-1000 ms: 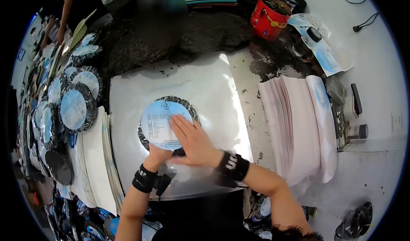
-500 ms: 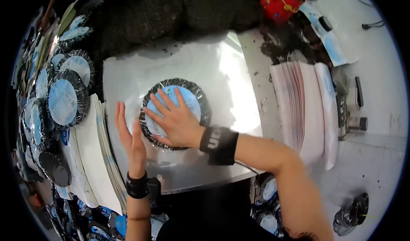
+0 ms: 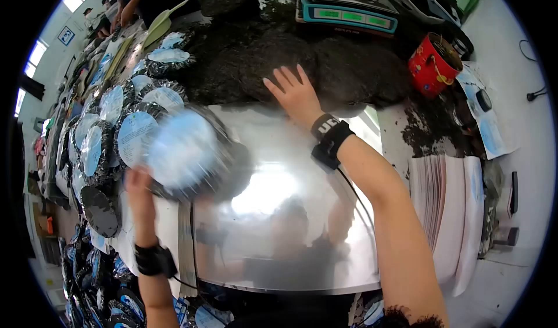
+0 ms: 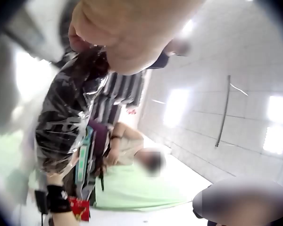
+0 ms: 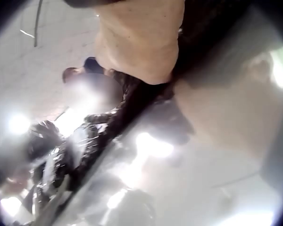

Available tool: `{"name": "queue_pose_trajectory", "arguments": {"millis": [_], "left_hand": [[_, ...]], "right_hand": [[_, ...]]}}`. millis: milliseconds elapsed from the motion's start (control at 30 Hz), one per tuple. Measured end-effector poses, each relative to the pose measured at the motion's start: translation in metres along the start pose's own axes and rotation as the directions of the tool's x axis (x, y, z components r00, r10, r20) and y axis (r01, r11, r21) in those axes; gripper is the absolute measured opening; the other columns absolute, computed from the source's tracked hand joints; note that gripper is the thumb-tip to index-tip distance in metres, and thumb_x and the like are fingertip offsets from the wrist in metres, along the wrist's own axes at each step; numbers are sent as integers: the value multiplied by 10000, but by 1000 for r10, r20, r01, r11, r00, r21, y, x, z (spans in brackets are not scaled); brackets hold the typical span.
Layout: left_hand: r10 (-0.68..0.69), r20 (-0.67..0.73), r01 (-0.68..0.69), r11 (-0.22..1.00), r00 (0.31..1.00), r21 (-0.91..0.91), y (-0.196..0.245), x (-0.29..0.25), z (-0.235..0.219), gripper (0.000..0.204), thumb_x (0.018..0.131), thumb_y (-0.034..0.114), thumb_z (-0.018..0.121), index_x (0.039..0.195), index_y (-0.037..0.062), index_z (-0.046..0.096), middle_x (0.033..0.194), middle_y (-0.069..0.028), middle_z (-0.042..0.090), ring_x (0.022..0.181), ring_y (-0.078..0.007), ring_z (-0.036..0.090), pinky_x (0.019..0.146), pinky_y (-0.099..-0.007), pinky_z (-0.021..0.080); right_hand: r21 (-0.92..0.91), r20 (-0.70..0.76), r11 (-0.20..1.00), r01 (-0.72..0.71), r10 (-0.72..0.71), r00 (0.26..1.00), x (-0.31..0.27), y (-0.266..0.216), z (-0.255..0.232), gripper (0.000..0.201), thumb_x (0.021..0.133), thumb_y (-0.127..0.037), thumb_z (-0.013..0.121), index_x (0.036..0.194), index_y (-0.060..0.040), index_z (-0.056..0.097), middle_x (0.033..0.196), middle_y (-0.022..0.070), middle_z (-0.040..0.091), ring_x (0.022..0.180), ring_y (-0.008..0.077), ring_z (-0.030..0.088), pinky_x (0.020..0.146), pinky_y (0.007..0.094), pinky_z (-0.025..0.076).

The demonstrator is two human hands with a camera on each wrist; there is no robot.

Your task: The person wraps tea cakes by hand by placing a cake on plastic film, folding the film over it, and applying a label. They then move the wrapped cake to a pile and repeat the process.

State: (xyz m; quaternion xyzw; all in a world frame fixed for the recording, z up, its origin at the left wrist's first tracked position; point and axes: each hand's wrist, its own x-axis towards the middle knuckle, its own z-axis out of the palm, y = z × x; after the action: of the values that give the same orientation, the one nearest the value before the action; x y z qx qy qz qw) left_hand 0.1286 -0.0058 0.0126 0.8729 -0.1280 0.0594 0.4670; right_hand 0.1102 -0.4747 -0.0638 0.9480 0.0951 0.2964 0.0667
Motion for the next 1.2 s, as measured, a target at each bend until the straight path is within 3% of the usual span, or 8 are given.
{"name": "queue_pose_trajectory", "arguments": {"millis": [100,333,567,600,700,900,967,1200], "left_hand": [[-194,-279,-6,812,941,-584,30,44,-30,442,1023,290,628,1378,61,498,1218,-56,583,1150,-187,569,923,-388,499],[-91,295,194,920,951,-340,11,-105,92,504,1107,329,441,1498,11,412,1494,-127,468,1392,-246,446,1145,-396,368],[-129,483,467,554,866,-689,77,-135,160,717,1068,354,513,1608,-12,216,1646,-201,258,1505,-320,292,1226,-409,248],[48,339,50,961,939,-273,57,-133,177,732,1028,299,593,1590,-26,253,1603,-212,328,1460,-320,354,1199,-392,295],[-24,390,207,877,920,-434,68,-124,168,789,967,216,686,1584,-41,268,1595,-215,360,1456,-321,377,1202,-388,289],[279,733,-388,921,620,-23,24,-116,23,279,742,171,854,990,123,736,1178,-94,651,1190,-295,560,1060,-424,403],[204,912,-497,868,354,-1,24,-136,-2,193,727,180,865,869,142,741,1051,-48,666,1092,-280,569,988,-426,417],[357,893,-638,763,275,-109,9,-154,-7,210,745,185,853,923,134,755,1025,-36,683,1122,-289,569,995,-435,396]], "right_hand": [[-5,-60,1000,15,-15,998,12,3,-13,734,807,-242,714,1499,-136,492,1458,200,545,1379,366,490,1175,576,314],[197,317,948,-249,178,931,-121,-191,-163,764,822,-423,747,1445,-32,540,1429,257,538,1249,405,532,994,521,449],[659,352,239,-713,740,573,-170,-135,-123,725,972,-366,676,1485,77,417,1463,310,500,1341,454,495,1144,484,377],[685,310,256,-682,745,591,-164,-152,-138,677,986,-308,664,1488,73,416,1492,307,475,1395,446,457,1172,471,357],[693,389,117,-712,770,506,-174,-151,-140,662,970,-273,673,1483,68,427,1471,294,491,1380,447,465,1154,465,378],[576,187,737,-355,304,934,-125,-145,-190,922,864,-579,702,1514,13,427,1549,299,401,1453,465,358,1201,600,248],[524,279,786,-328,205,938,-140,-169,-165,993,799,-642,727,1540,-57,420,1579,287,358,1489,463,296,1215,633,185],[454,354,835,-310,151,923,-145,-180,-155,1017,779,-688,719,1567,-127,405,1612,270,312,1523,452,221,1226,645,119]]}}
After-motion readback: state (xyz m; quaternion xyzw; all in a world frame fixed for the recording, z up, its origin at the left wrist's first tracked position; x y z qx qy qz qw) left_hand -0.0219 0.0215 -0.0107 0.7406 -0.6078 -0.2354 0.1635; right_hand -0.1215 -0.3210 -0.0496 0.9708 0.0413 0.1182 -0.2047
